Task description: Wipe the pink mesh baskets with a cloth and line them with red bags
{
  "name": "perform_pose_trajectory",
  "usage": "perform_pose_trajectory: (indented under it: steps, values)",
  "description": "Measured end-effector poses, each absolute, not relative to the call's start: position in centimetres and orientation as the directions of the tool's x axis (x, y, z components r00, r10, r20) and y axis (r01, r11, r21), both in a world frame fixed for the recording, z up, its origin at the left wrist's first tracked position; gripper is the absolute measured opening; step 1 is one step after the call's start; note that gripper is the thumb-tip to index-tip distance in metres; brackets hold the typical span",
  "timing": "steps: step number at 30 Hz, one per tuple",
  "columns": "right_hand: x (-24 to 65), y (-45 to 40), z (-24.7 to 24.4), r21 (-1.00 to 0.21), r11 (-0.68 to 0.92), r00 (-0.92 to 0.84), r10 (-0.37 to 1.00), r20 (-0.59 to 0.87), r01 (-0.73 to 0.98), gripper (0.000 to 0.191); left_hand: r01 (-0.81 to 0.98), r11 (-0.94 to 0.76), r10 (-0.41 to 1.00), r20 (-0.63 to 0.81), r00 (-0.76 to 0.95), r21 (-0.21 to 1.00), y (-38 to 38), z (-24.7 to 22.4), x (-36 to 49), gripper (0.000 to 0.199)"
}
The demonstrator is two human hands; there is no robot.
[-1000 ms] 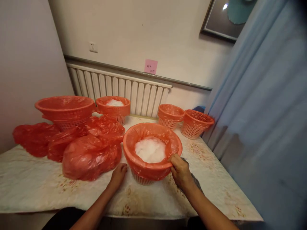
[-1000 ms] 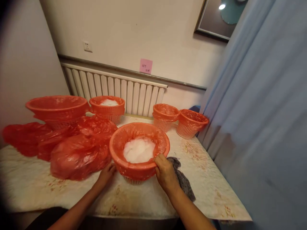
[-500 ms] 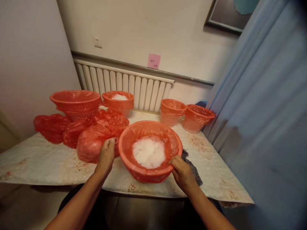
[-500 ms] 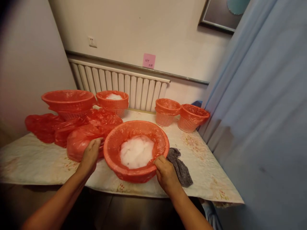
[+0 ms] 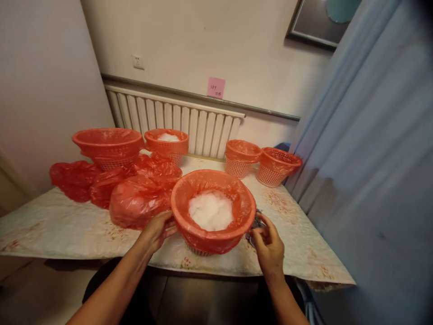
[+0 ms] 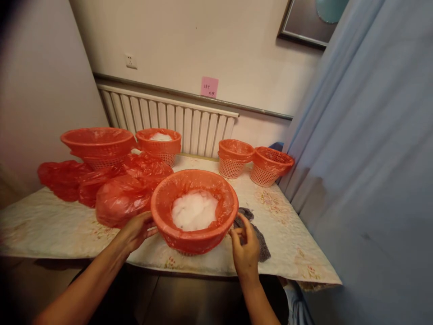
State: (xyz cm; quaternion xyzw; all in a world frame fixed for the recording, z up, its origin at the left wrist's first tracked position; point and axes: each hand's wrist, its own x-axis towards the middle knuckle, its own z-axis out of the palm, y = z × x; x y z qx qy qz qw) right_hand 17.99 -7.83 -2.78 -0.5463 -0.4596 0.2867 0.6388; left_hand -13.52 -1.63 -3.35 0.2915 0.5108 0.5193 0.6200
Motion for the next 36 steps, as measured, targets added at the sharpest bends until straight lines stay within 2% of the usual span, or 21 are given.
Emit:
perform_pose_trajectory:
  steps: [2, 4, 7, 11, 14, 20, 26, 34, 36]
  values:
    - [18.4, -7.5, -4.3, -0.982, 0.187, 0.511, 0.845, 0.160, -0.001, 0.058, -0.421, 0.312, 0.930, -0.365, -0.050, 0.852, -1.6, -3.5, -13.6, 0.019]
    - [18.7, -6.9, -6.1, -0.985, 0.121, 0.502, 0.864, 0.042, -0.125, 0.058, -0.465, 0.323, 0.925, -0.379, -0.030, 0.824, -1.6, -3.5, -13.5, 0.017]
    - [18.5, -6.0, -8.0, -0.960, -0.048, 0.384, 0.910, -0.156, -0.277, 0.059, -0.512, 0.329, 0.919, -0.393, -0.019, 0.793, -1.7, -3.4, -13.3, 0.014]
    - [17.2, -5.4, -8.9, -0.832, -0.237, 0.137, 0.928, -0.347, -0.501, 0.053, -0.558, 0.343, 0.917, -0.398, 0.024, 0.756, -1.9, -3.0, -13.1, 0.012]
    - [16.5, -5.2, -9.0, -0.756, -0.265, 0.053, 0.929, -0.367, -0.599, 0.049, -0.564, 0.338, 0.924, -0.378, 0.048, 0.754, -2.3, -2.7, -13.1, 0.010]
    - [16.2, -5.2, -9.0, -0.697, -0.302, 0.050, 0.899, -0.436, -0.650, 0.039, -0.550, 0.371, 0.912, -0.404, 0.066, 0.748, -3.2, -2.2, -13.1, 0.012]
    - [16.1, -5.5, -8.2, -0.719, -0.288, 0.082, 0.898, -0.432, -0.633, 0.041, -0.553, 0.410, 0.895, -0.438, 0.088, 0.726, -4.2, -1.9, -12.6, 0.011]
    - [15.6, -6.0, -7.3, -0.724, -0.242, 0.060, 0.930, -0.363, -0.645, 0.039, -0.533, 0.435, 0.895, -0.415, 0.165, 0.726, -5.9, -1.4, -11.8, 0.018]
    - [15.7, -6.3, -6.8, -0.764, -0.197, 0.092, 0.944, -0.317, -0.614, 0.037, -0.550, 0.433, 0.896, -0.410, 0.173, 0.715, -6.3, -0.9, -11.6, 0.016]
